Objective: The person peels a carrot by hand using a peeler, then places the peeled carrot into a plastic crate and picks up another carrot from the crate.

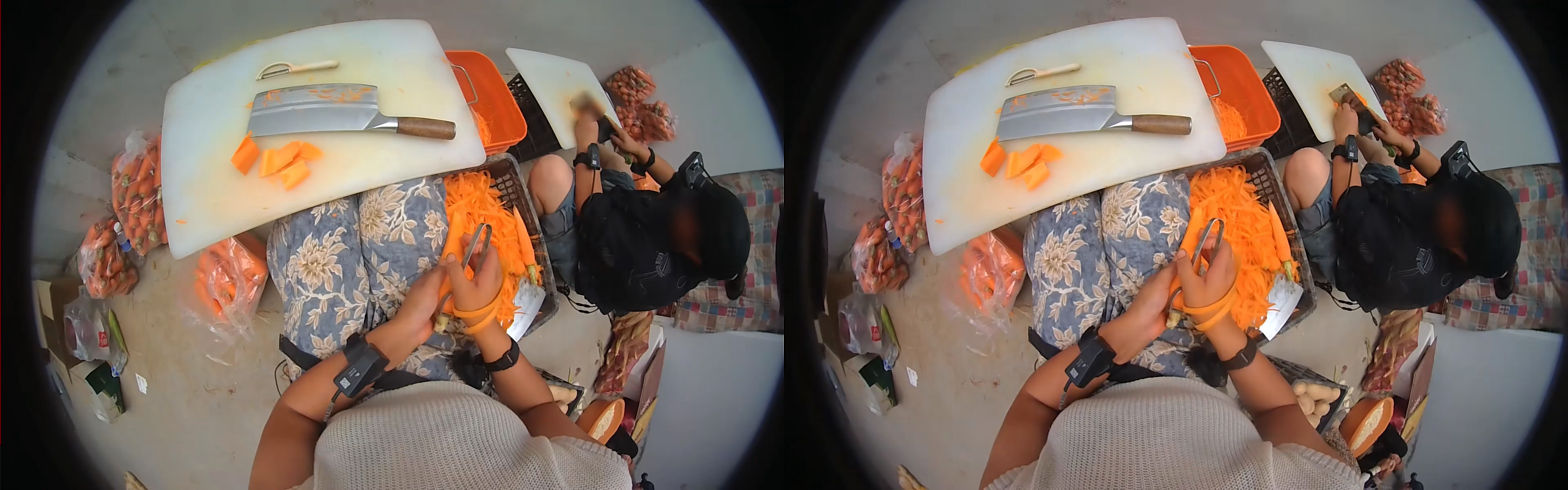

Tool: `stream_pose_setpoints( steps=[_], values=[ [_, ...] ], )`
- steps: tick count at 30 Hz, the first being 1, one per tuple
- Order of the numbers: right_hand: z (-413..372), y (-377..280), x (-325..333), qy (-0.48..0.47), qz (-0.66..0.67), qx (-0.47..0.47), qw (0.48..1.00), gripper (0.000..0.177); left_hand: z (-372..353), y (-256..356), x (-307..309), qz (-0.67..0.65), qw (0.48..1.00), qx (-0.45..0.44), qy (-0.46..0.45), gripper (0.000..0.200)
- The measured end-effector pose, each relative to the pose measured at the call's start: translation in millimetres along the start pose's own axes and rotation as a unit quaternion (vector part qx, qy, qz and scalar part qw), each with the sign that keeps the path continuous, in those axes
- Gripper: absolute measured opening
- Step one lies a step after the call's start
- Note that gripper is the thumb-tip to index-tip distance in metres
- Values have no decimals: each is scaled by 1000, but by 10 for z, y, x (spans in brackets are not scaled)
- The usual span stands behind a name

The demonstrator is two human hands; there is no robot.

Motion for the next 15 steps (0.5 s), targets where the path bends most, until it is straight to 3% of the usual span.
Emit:
stream_pose_setpoints(
  steps=[6,15],
  values=[
    [83,-37,-32,-31,-32,36,998,28,37,26,11,29,999,-7,-13,35],
    [124,217,19,-5,36,-133,990,21,122,-52,86,20,999,-15,-33,36]
  ],
)
Point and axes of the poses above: each hand's wrist, its own z-axis towards the middle knuckle, its own x-axis out of the back of the hand, y = z × x, the point moved 4 cm from there along z, towards the middle knuckle, and after that the axes turned 13 degrees about z, right-handed, at the moved point
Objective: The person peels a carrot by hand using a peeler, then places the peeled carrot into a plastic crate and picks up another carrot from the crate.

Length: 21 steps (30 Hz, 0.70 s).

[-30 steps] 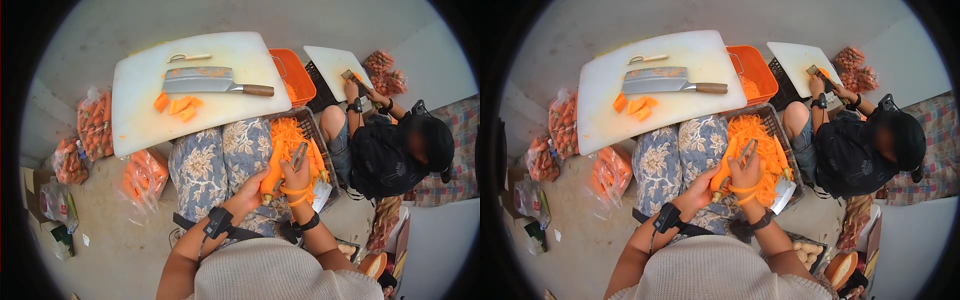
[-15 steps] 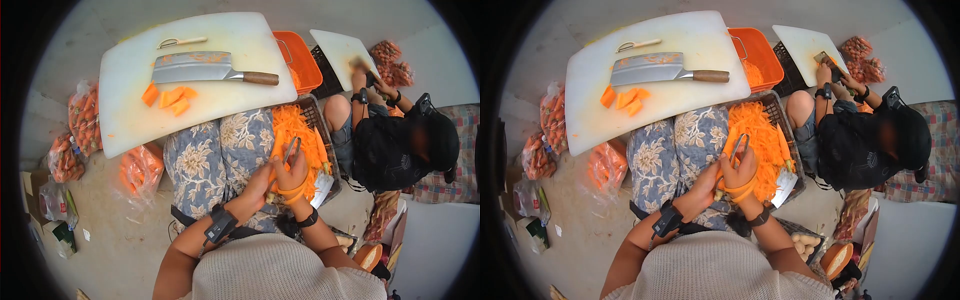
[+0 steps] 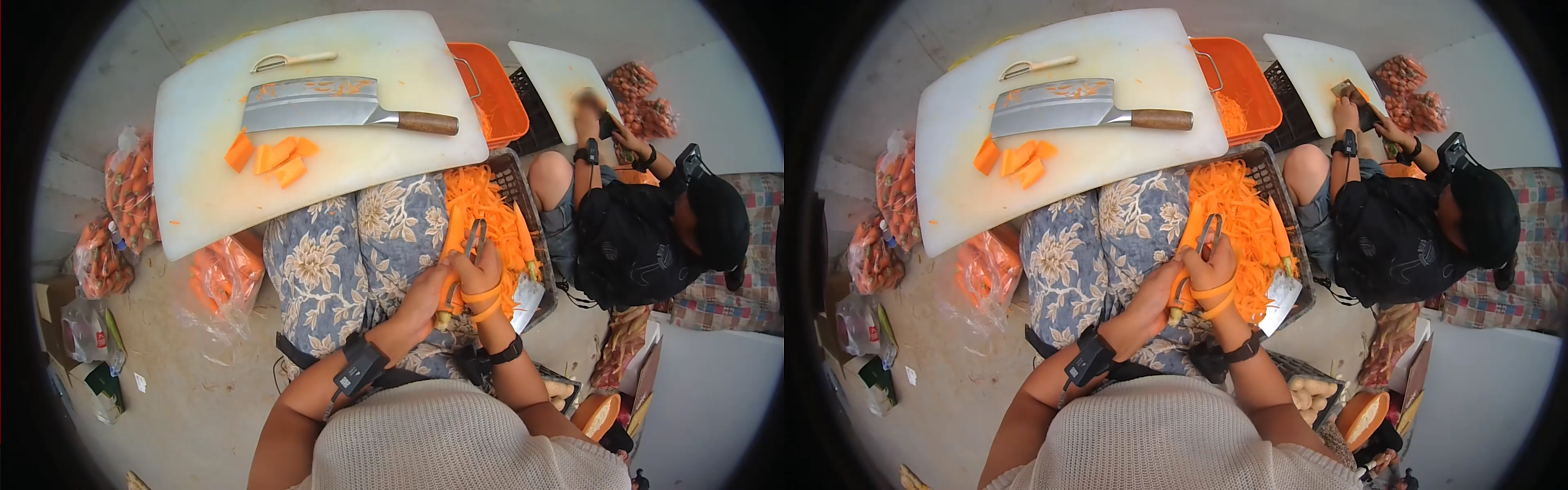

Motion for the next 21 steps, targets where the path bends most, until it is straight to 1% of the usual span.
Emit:
stream_pose_setpoints(
  steps=[3,5,11,14,15,17,18,19,20,21],
  values=[
    [8,-5,-7,11,18,11,1000,21,-20,14,-18,7,1000,0,3,36],
    [15,-8,-21,12,32,-1,999,22,-24,20,-7,10,1000,5,6,36],
    [16,-13,13,8,-3,8,1000,23,-30,21,-16,28,1000,-1,10,36],
    [10,91,49,24,23,2,999,23,-27,18,-15,26,1000,-14,4,35],
    [28,142,63,24,23,4,999,23,-22,9,11,44,999,-12,4,36],
    [109,337,119,42,122,-66,989,23,-44,-13,36,62,998,-13,2,36],
    [189,433,192,42,123,-63,989,23,-83,-65,38,77,997,8,-9,37],
    [300,544,262,48,157,-114,980,19,-99,-71,39,92,995,26,-18,38],
    [387,669,292,51,190,-164,967,16,-87,-31,38,91,996,19,-17,38],
    [354,512,231,37,189,-181,964,16,-101,-14,26,73,997,19,-21,38]
  ],
)
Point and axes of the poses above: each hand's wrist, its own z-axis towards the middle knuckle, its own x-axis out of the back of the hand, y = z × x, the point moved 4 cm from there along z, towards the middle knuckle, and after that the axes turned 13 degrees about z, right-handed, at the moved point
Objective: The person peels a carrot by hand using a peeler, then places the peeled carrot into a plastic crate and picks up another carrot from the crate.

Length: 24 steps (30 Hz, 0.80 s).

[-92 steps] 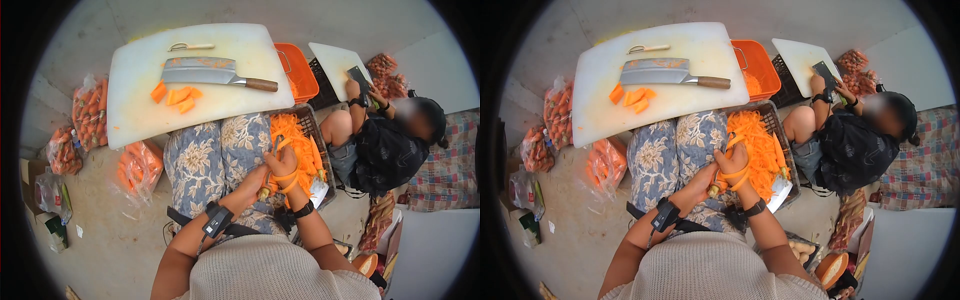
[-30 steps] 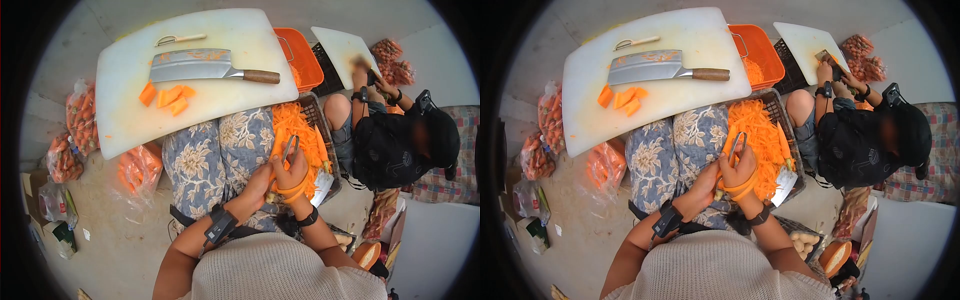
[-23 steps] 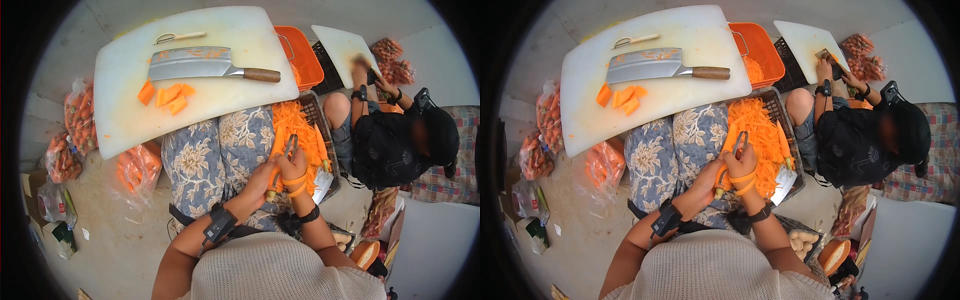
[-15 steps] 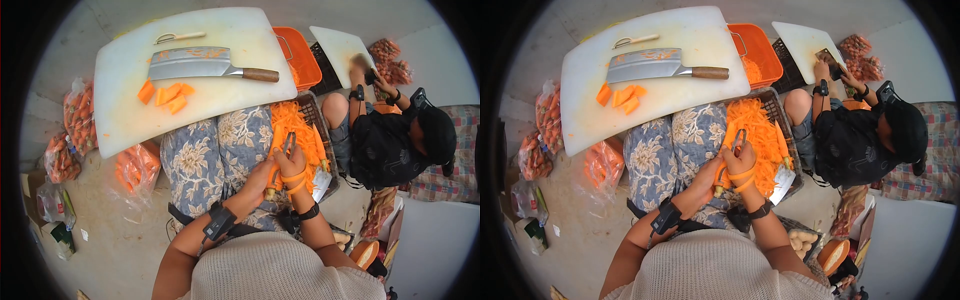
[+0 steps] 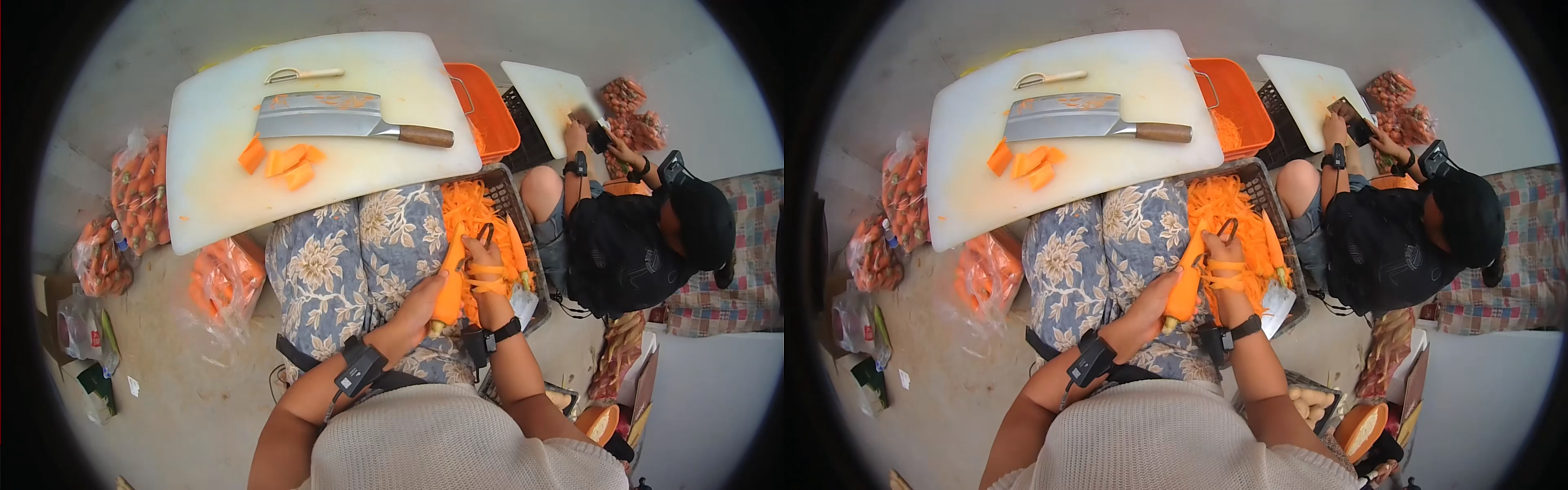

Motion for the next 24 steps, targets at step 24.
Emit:
stream_pose_setpoints(
  steps=[24],
  values=[
    [-858,-263,-467,-73,-172,256,949,30,-84,89,-65,-46,998,-24,29,38]
  ],
)
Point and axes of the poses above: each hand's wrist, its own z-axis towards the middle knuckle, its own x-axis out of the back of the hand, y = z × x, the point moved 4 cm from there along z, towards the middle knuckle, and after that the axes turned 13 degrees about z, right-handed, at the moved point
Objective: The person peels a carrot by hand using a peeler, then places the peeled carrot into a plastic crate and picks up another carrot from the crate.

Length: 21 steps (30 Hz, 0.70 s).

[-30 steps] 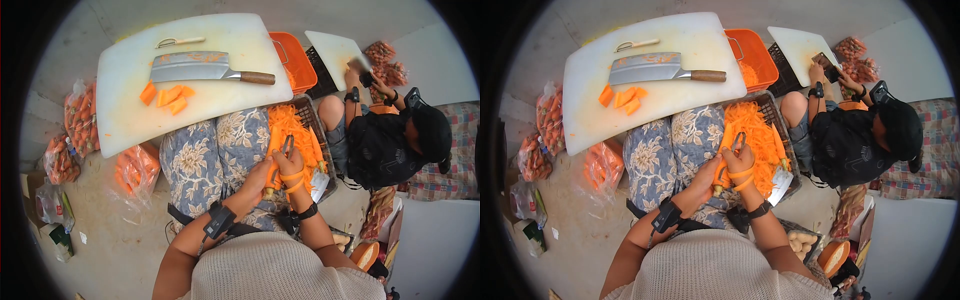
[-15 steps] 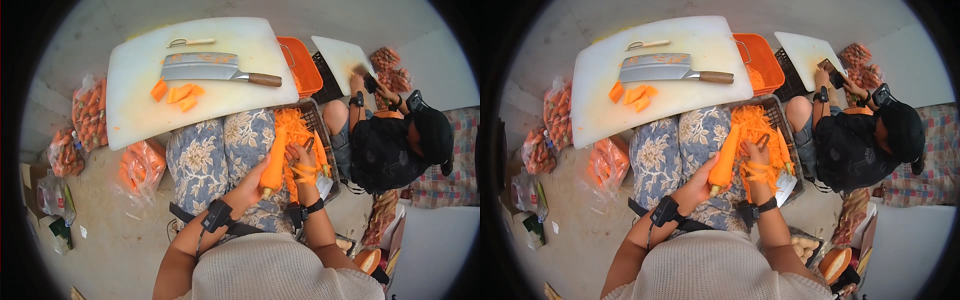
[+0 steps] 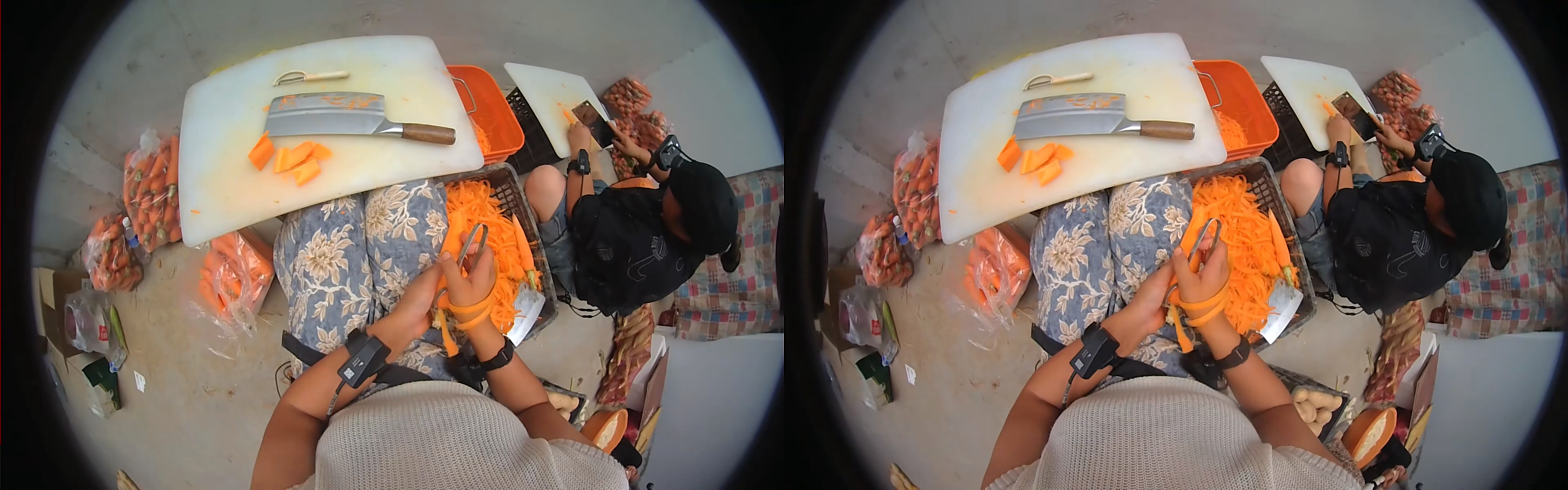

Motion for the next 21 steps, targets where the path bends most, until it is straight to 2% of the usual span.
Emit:
stream_pose_setpoints(
  steps=[5,9,11,14,21],
  values=[
    [89,-57,-16,-35,-55,39,997,29,64,-9,4,-2,999,-23,-30,40],
    [120,63,8,-33,-52,-3,998,28,70,28,-15,-7,999,-20,-35,38],
    [129,113,30,-10,13,5,1000,25,69,42,-27,-11,999,-16,-37,37],
    [126,102,42,13,44,-22,999,23,111,9,-6,-20,1000,-11,-22,37],
    [164,89,64,22,58,-61,996,26,149,-14,24,-23,999,25,-17,34]
  ],
)
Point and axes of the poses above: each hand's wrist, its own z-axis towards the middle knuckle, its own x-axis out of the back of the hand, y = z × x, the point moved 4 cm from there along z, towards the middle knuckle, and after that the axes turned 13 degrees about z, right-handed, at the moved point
